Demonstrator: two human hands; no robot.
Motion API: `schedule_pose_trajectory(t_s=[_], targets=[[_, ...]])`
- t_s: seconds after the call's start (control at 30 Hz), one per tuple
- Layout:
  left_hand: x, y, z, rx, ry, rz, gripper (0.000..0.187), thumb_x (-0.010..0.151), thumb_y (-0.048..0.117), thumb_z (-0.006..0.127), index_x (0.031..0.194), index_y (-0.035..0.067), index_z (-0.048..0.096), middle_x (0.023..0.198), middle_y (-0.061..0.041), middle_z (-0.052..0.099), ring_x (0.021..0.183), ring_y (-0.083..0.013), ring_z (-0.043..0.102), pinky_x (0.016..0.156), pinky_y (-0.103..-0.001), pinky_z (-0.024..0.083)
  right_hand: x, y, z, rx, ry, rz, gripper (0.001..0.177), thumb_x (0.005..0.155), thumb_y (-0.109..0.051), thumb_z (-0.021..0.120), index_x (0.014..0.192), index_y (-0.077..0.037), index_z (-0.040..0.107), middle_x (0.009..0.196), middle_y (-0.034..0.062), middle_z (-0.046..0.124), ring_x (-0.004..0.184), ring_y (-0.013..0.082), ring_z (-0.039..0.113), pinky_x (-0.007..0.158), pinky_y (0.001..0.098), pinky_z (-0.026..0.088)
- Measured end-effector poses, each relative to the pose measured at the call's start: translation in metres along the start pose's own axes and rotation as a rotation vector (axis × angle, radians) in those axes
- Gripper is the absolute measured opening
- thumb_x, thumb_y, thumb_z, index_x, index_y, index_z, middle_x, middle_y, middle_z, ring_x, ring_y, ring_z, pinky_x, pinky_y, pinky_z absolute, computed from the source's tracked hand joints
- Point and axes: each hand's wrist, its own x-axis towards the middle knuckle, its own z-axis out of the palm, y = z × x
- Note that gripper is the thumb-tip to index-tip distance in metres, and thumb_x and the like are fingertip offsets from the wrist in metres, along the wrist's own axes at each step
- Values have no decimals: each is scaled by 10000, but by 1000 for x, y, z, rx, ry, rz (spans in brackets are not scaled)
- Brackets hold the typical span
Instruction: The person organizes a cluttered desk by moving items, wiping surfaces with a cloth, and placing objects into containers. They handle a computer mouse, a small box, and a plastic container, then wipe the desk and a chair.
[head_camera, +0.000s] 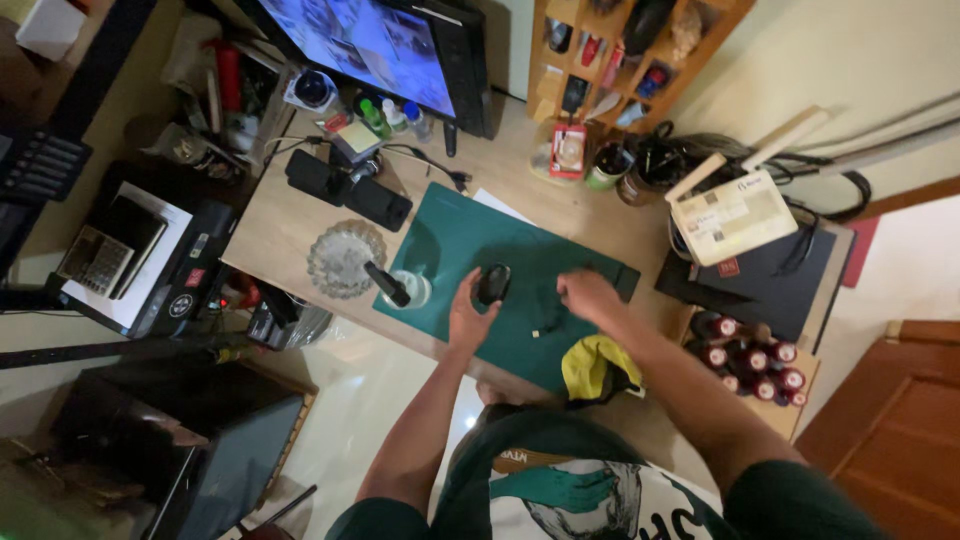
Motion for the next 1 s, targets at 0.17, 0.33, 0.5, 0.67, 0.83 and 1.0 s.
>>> schedule_pose_trajectory(t_s=[0.17,0.33,0.5,0.67,0.83,1.0], targets=[[-20,3,-10,131,47,53,812,751,103,876,1459,63,479,1410,-191,584,1296,-372,558,1069,-454,469,-63,-37,51,-68,242,-85,619,734,-26,692,1330,-195,678,1373,234,481,1177,441,524,856,524,511],[-36,-14,-11,183,25,-72,861,732,157,871,1479,117,444,1389,-188,569,1266,-382,567,1068,-456,480,-54,-29,78,-7,282,-135,412,705,-90,792,1100,-175,712,1302,163,542,1191,396,543,947,499,513],[-48,-38,-9,456,-50,-177,946,673,203,906,1483,156,420,1329,-210,528,1181,-450,563,1025,-512,476,-42,-6,92,326,584,16,213,755,-68,793,951,-113,724,989,117,685,1003,331,675,863,431,562],[-50,-47,-1,488,-145,-274,923,666,275,920,1426,104,426,1358,-218,514,1197,-440,560,1043,-511,483,-47,-15,96,884,722,249,199,775,-46,797,960,-46,721,896,70,681,782,165,656,704,307,529],[-43,-33,13,50,-263,-278,803,680,331,934,1320,72,524,1217,-165,648,1089,-303,641,946,-435,517,-60,-39,98,1265,766,156,158,863,4,761,1004,-4,688,912,36,687,844,107,641,738,252,515],[-53,-4,29,-385,-322,-360,544,802,304,861,1218,74,597,994,-67,678,836,-175,625,729,-338,535,-78,-79,90,1266,863,92,253,823,29,770,1043,-11,652,971,60,690,870,128,672,754,261,548]])
